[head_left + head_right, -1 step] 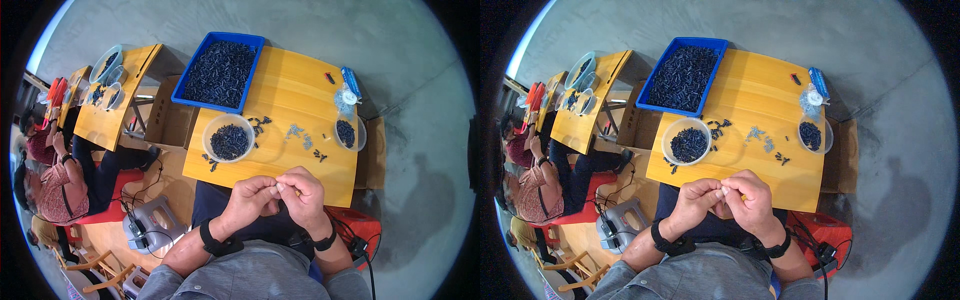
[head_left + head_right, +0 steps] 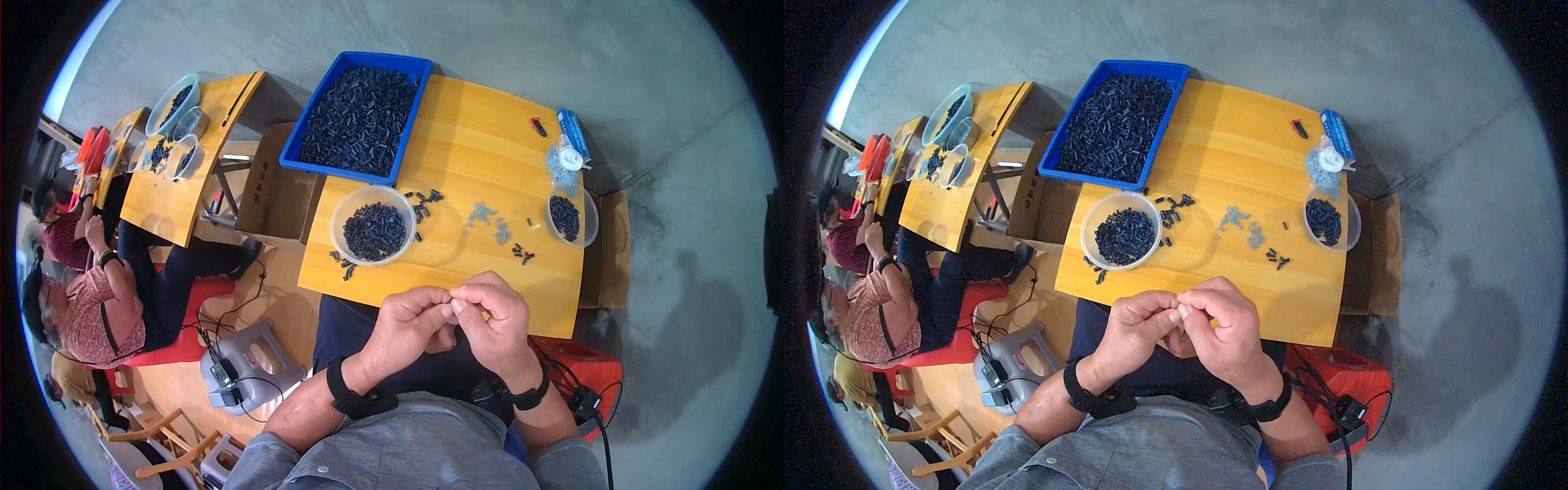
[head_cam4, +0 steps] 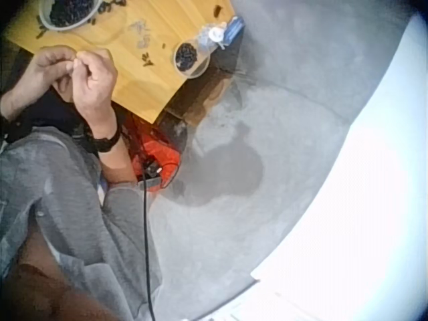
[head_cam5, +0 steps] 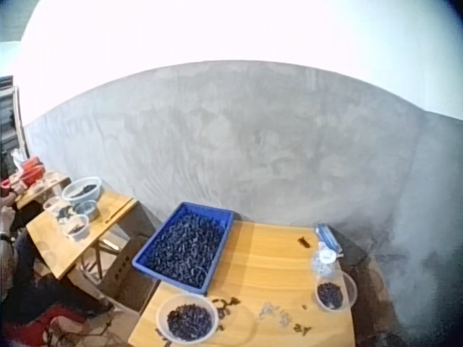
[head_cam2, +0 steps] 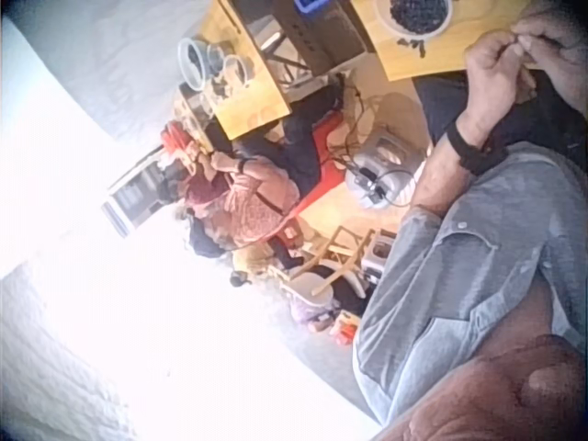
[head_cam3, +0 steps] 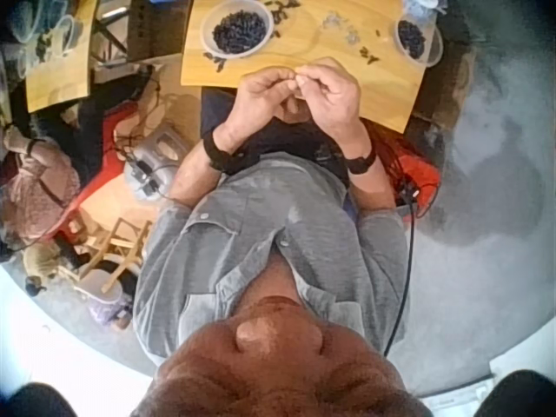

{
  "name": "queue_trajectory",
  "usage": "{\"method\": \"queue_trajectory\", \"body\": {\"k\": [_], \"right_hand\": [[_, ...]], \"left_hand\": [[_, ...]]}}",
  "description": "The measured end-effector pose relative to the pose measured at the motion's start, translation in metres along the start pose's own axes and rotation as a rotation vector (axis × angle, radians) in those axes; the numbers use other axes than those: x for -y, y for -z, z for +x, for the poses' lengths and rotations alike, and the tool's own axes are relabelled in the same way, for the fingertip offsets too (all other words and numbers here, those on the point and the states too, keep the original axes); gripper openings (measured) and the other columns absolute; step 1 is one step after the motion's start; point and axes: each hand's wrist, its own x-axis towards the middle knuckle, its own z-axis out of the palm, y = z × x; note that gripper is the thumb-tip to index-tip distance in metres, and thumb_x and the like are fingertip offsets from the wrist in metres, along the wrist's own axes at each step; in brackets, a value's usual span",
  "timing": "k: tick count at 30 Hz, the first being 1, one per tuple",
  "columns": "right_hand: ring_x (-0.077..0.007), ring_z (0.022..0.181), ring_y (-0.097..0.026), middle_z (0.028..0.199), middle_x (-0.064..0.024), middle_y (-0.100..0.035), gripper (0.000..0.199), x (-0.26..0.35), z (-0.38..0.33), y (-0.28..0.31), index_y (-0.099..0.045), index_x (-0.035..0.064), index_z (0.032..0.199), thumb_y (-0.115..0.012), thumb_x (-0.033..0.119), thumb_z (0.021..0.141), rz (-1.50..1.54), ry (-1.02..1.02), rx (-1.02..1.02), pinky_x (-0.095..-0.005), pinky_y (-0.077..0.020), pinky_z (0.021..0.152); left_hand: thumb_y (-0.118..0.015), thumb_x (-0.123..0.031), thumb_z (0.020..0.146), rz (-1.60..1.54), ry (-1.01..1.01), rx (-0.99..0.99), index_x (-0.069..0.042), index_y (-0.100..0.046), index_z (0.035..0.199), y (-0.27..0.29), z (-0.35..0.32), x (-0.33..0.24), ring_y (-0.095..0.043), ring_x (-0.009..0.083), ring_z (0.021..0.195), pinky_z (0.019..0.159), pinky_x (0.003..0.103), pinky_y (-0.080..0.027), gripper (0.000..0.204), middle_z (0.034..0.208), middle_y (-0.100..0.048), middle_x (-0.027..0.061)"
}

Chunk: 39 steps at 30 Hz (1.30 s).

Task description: Manually assembling small black plastic and yellow rubber components at a workstation.

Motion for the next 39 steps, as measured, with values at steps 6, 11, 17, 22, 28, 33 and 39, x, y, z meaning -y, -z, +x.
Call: {"method": "queue_trajectory", "body": {"k": [6,11,17,22,28,33,39], "right_hand": [[-0.0202,0.070,-0.060,0.080,-0.0113,-0.061,0.009,0.000,-0.005,0.000,-0.063,-0.0027,0.089,-0.061,-0.003,0.080,-0.012,0.004,-0.017,-0.0287,-0.0475,0.063],[-0.0188,0.072,-0.060,0.082,-0.0111,-0.061,0.008,-0.006,-0.008,0.005,-0.063,-0.0032,0.089,-0.059,-0.001,0.082,0.116,-0.114,0.003,-0.0281,-0.0480,0.064],[-0.0163,0.074,-0.061,0.082,-0.0098,-0.061,0.009,-0.001,0.001,0.018,-0.063,-0.0034,0.091,-0.057,0.000,0.085,0.288,-0.318,0.147,-0.0263,-0.0485,0.064],[-0.0137,0.074,-0.058,0.082,-0.0072,-0.060,0.009,-0.009,0.003,0.022,-0.064,-0.0010,0.090,-0.057,0.001,0.086,0.242,-0.273,0.222,-0.0251,-0.0461,0.066],[-0.0128,0.075,-0.056,0.083,-0.0059,-0.060,0.008,-0.016,0.005,0.024,-0.063,0.0002,0.090,-0.056,0.002,0.086,0.331,-0.262,0.266,-0.0246,-0.0445,0.068],[-0.0123,0.075,-0.057,0.083,-0.0055,-0.060,0.008,-0.017,0.005,0.019,-0.062,-0.0001,0.090,-0.056,0.001,0.086,0.363,-0.255,0.224,-0.0245,-0.0452,0.068],[-0.0113,0.073,-0.057,0.083,-0.0053,-0.060,0.007,-0.016,0.007,0.019,-0.062,-0.0012,0.090,-0.056,0.001,0.086,0.357,-0.284,0.218,-0.0233,-0.0470,0.065]], "left_hand": [[-0.054,-0.006,0.093,-0.013,0.013,-0.004,0.002,-0.062,0.097,-0.005,0.001,0.000,-0.059,0.0075,0.062,0.056,0.021,-0.050,0.012,0.075,-0.062,0.0029],[-0.053,-0.005,0.093,-0.039,0.018,-0.007,0.002,-0.061,0.097,-0.005,0.002,0.003,-0.060,0.0083,0.062,0.056,0.022,-0.051,0.012,0.077,-0.063,0.0038],[-0.054,-0.011,0.093,-0.094,0.064,-0.018,-0.001,-0.063,0.097,-0.006,0.000,0.004,-0.059,0.0060,0.059,0.053,0.019,-0.050,0.014,0.073,-0.064,0.0024],[-0.054,-0.012,0.093,-0.076,0.120,0.021,0.000,-0.063,0.094,-0.006,0.000,-0.003,-0.060,0.0065,0.058,0.053,0.019,-0.049,0.015,0.072,-0.064,0.0027],[-0.054,-0.011,0.093,-0.079,0.119,0.079,0.000,-0.063,0.094,-0.003,0.000,-0.006,-0.061,0.0071,0.059,0.053,0.019,-0.049,0.014,0.075,-0.064,0.0033],[-0.055,-0.011,0.093,-0.120,0.117,0.048,0.000,-0.063,0.094,-0.003,0.002,-0.001,-0.061,0.0068,0.059,0.052,0.019,-0.051,0.014,0.081,-0.065,0.0037],[-0.056,-0.011,0.093,-0.086,0.107,0.023,-0.001,-0.063,0.096,-0.004,0.004,0.000,-0.060,0.0056,0.060,0.054,0.020,-0.052,0.013,0.083,-0.065,0.0025]]}}
